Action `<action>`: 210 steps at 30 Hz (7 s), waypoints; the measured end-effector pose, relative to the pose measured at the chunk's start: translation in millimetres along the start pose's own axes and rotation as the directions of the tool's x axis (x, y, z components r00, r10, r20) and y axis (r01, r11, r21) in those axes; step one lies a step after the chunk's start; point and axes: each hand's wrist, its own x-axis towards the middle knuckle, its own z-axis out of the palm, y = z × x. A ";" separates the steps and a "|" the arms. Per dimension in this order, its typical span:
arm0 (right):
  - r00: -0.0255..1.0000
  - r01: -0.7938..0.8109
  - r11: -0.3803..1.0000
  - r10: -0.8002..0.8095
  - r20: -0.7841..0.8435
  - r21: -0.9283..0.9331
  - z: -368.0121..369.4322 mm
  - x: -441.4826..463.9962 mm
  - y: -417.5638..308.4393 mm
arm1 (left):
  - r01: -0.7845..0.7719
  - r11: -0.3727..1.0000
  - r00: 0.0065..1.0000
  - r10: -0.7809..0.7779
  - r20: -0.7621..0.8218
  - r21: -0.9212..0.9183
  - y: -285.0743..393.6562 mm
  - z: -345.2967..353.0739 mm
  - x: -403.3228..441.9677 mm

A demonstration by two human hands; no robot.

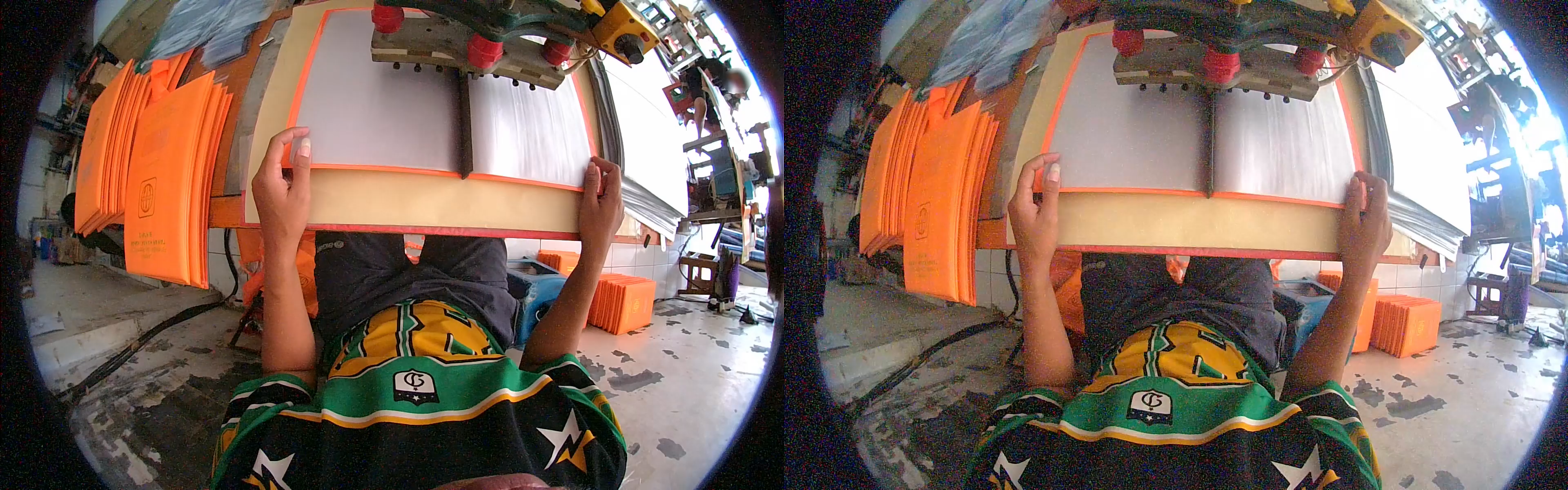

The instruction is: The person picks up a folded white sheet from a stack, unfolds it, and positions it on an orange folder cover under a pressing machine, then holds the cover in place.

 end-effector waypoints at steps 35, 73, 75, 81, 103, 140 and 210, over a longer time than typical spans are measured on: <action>1.000 0.026 1.000 -0.026 -0.016 0.010 1.4 -0.7 2.1 | -0.021 1.000 1.000 0.021 -0.012 -0.006 -0.9 1.1 -0.6; 1.000 0.016 1.000 -0.016 -0.017 -0.001 0.4 -0.9 -1.6 | -0.035 0.999 0.999 0.035 0.026 -0.004 1.2 0.4 1.2; 1.000 -0.017 1.000 0.017 0.007 -0.012 -0.6 -1.1 -3.9 | -0.078 0.997 0.997 0.078 0.013 0.009 -0.9 2.1 1.5; 0.996 0.083 0.996 -0.083 -0.029 0.007 2.9 -0.6 1.4 | -0.108 0.994 0.994 0.108 -0.002 0.002 -2.6 1.6 1.8; 1.000 0.026 1.000 -0.026 -0.015 -0.017 2.0 -1.6 -3.4 | -0.090 0.996 0.996 0.090 0.003 0.028 -2.1 1.4 1.9; 1.000 0.007 1.000 -0.007 -0.016 -0.016 3.2 -3.1 -7.0 | 0.003 1.000 1.000 -0.003 0.028 0.015 2.4 1.9 1.2; 0.997 0.054 0.998 -0.055 -0.053 -0.033 5.6 -3.7 -3.4 | -0.114 0.992 0.993 0.114 -0.014 0.046 -5.6 4.2 0.8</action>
